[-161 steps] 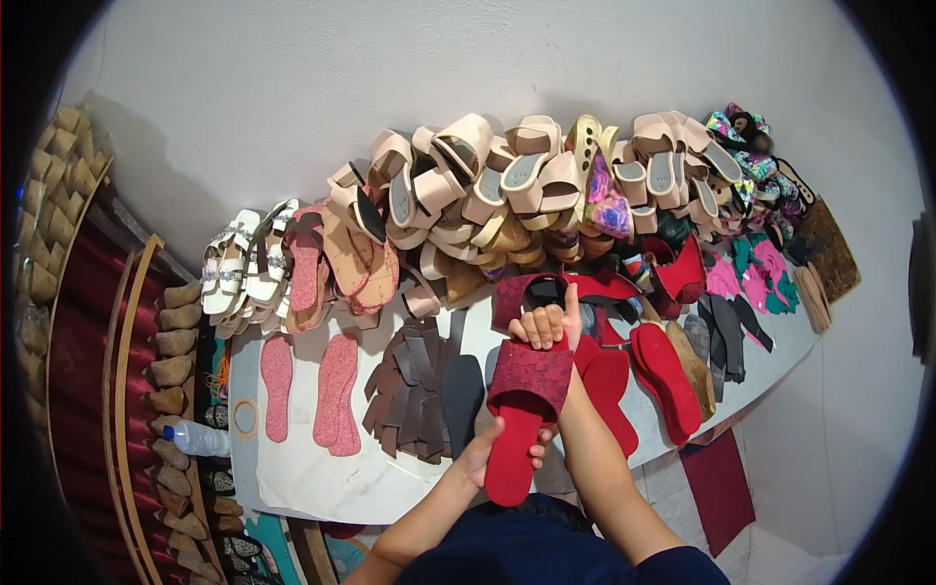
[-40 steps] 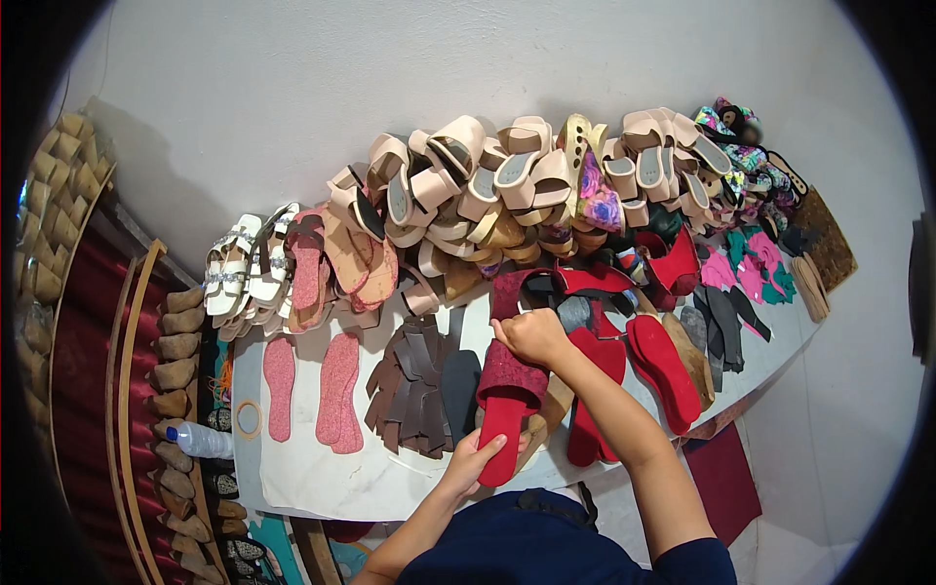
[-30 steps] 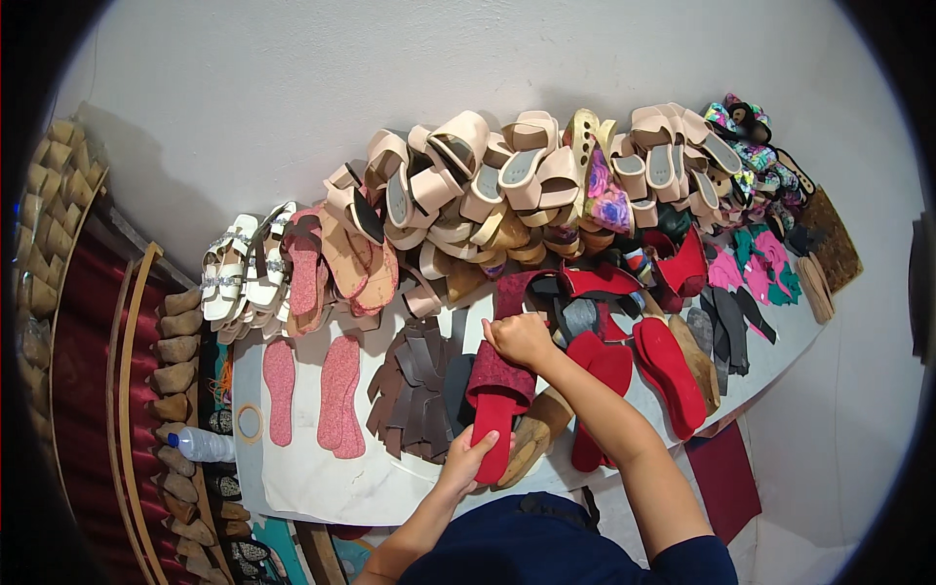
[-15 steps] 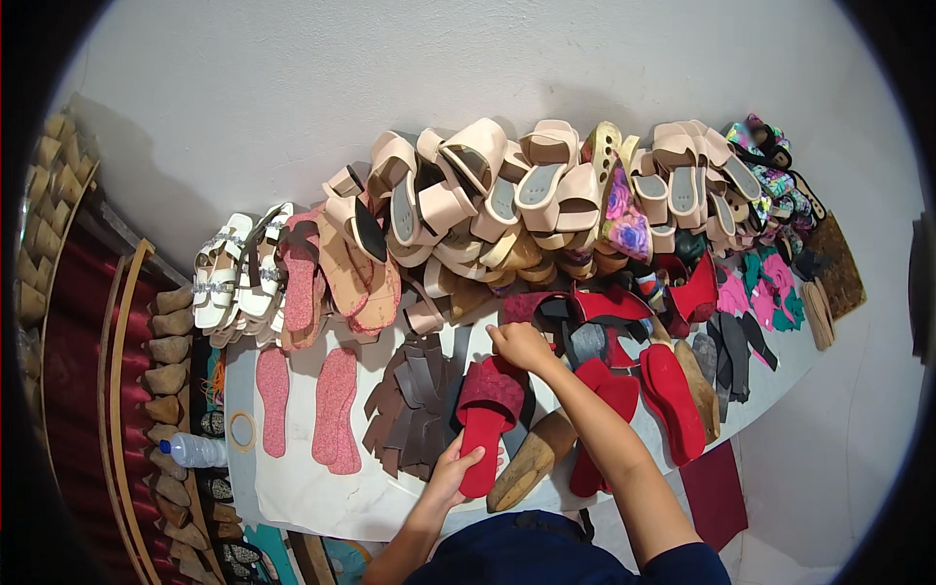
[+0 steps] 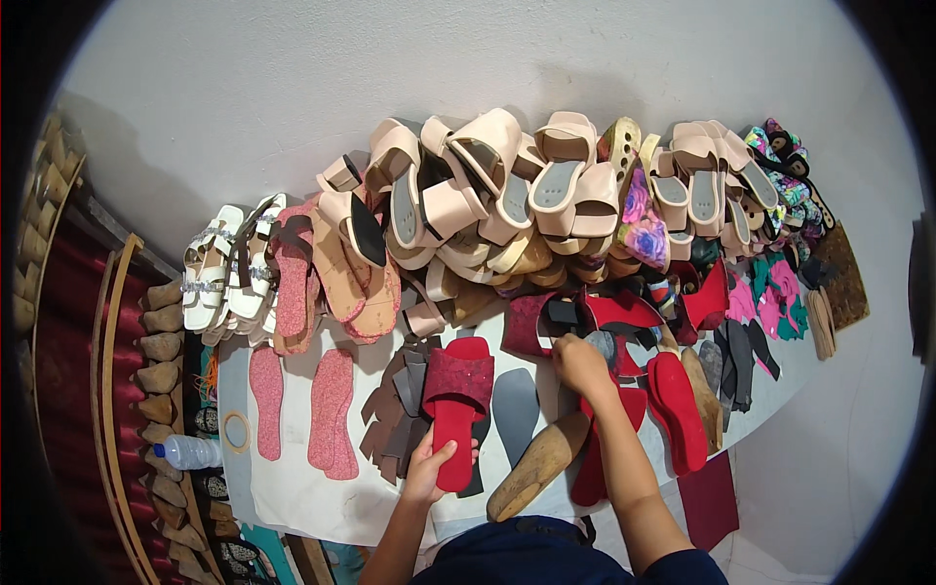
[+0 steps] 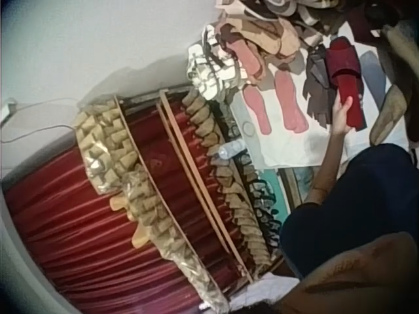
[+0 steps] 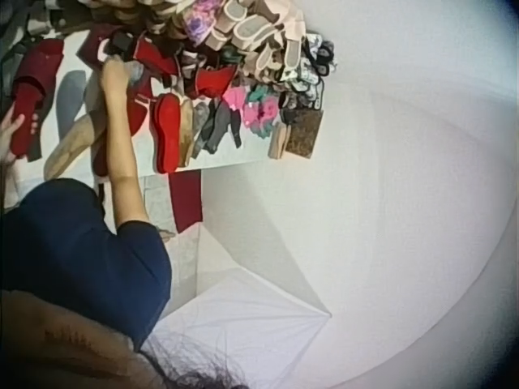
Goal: Manually assembling shoe components by fitting uppers and soles onto lasts.
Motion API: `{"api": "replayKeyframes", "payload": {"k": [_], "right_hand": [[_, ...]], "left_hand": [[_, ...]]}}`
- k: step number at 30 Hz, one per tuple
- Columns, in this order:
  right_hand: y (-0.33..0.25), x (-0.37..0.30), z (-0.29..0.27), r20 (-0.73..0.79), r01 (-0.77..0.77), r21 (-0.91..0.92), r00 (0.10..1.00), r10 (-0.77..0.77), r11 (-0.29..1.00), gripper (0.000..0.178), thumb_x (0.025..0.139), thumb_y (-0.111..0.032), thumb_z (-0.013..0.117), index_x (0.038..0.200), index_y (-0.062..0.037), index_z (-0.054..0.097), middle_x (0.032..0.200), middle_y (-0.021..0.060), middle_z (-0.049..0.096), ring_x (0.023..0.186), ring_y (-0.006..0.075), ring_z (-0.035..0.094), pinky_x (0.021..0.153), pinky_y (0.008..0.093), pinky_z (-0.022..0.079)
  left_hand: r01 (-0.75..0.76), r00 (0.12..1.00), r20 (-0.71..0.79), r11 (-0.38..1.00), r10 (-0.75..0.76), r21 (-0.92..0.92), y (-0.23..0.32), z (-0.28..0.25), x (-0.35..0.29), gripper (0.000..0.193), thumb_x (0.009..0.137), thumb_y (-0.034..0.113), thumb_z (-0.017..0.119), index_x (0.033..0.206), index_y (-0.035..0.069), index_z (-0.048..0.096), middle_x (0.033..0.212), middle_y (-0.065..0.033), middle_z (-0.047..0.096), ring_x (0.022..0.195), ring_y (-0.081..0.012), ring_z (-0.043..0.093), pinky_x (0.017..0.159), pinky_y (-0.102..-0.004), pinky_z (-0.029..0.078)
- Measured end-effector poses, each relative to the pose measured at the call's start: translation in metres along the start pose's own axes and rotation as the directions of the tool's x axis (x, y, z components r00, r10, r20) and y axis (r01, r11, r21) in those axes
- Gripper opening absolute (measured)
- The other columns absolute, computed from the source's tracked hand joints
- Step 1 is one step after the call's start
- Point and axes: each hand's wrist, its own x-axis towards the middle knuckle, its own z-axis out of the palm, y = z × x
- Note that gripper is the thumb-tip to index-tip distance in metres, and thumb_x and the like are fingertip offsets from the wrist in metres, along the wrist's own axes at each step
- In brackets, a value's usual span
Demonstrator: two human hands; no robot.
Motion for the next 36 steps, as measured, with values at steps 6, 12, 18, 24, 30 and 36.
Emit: {"api": "replayKeyframes", "payload": {"k": [6,12,18,24,30,36], "right_hand": [[-0.013,-0.024,0.014,0.199,0.218,-0.604,0.973,-0.12,0.767,0.018,0.075,-0.021,0.049,0.089,-0.0135,0.057,0.094,0.0007,0.056,0.099,0.0157,0.042,0.074,0.0312,0.032],[-0.01,-0.017,-0.008,0.32,0.405,-0.593,0.912,-0.258,0.696,0.014,0.078,-0.019,0.046,0.088,-0.0135,0.054,0.079,0.002,0.06,0.082,0.0184,0.052,0.072,0.0315,0.034],[0.001,-0.028,-0.057,0.001,0.369,0.039,0.929,-0.369,0.929,0.02,0.07,-0.017,0.059,0.087,-0.0075,0.054,0.075,0.0078,0.059,0.076,0.0205,0.056,0.067,0.0307,0.042],[-0.011,-0.055,-0.051,0.216,-0.213,0.974,0.976,-0.032,0.073,0.032,0.08,-0.008,0.057,0.11,-0.0034,0.049,0.086,-0.004,0.051,0.078,0.0029,0.046,0.07,0.0182,0.039],[-0.054,-0.107,-0.059,-0.307,0.416,0.595,0.909,-0.284,0.688,0.051,0.064,-0.001,0.063,0.112,0.0007,0.046,0.107,0.0153,0.052,0.092,0.0255,0.056,0.078,0.0298,0.046],[-0.075,-0.154,-0.048,-0.465,0.74,0.251,0.658,-0.593,0.625,0.053,0.057,0.001,0.065,0.107,0.0015,0.047,0.103,0.016,0.049,0.094,0.0324,0.053,0.082,0.0373,0.045]], "left_hand": [[-0.018,1.0,0.009,1.0,0.018,-0.018,0.002,0.006,0.004,0.045,0.085,0.008,0.047,0.126,0.005,0.029,0.101,-0.0196,0.053,0.085,-0.0239,0.058,0.074,-0.0338,0.049],[-0.031,0.999,0.017,0.999,0.031,-0.03,-0.003,0.005,0.003,0.044,0.085,0.008,0.047,0.125,0.005,0.031,0.1,-0.0195,0.053,0.084,-0.0239,0.058,0.074,-0.0338,0.049],[-0.058,0.998,0.01,0.998,0.059,-0.029,-0.007,0.002,0.0,0.044,0.085,0.009,0.046,0.125,0.006,0.031,0.099,-0.0199,0.054,0.083,-0.0242,0.058,0.073,-0.0337,0.05],[-0.097,0.995,0.015,0.995,0.098,-0.034,-0.009,0.009,-0.008,0.043,0.085,0.01,0.047,0.125,0.005,0.031,0.098,-0.02,0.055,0.082,-0.0244,0.059,0.072,-0.034,0.05],[-0.139,0.99,0.02,0.989,0.141,-0.053,-0.014,0.008,-0.028,0.042,0.084,0.01,0.048,0.123,0.005,0.033,0.098,-0.0192,0.055,0.083,-0.0244,0.058,0.073,-0.0344,0.049],[-0.174,0.985,0.01,0.983,0.175,-0.061,-0.021,0.007,-0.048,0.04,0.085,0.011,0.047,0.122,0.005,0.034,0.098,-0.0187,0.055,0.083,-0.0241,0.058,0.073,-0.0344,0.049]]}}
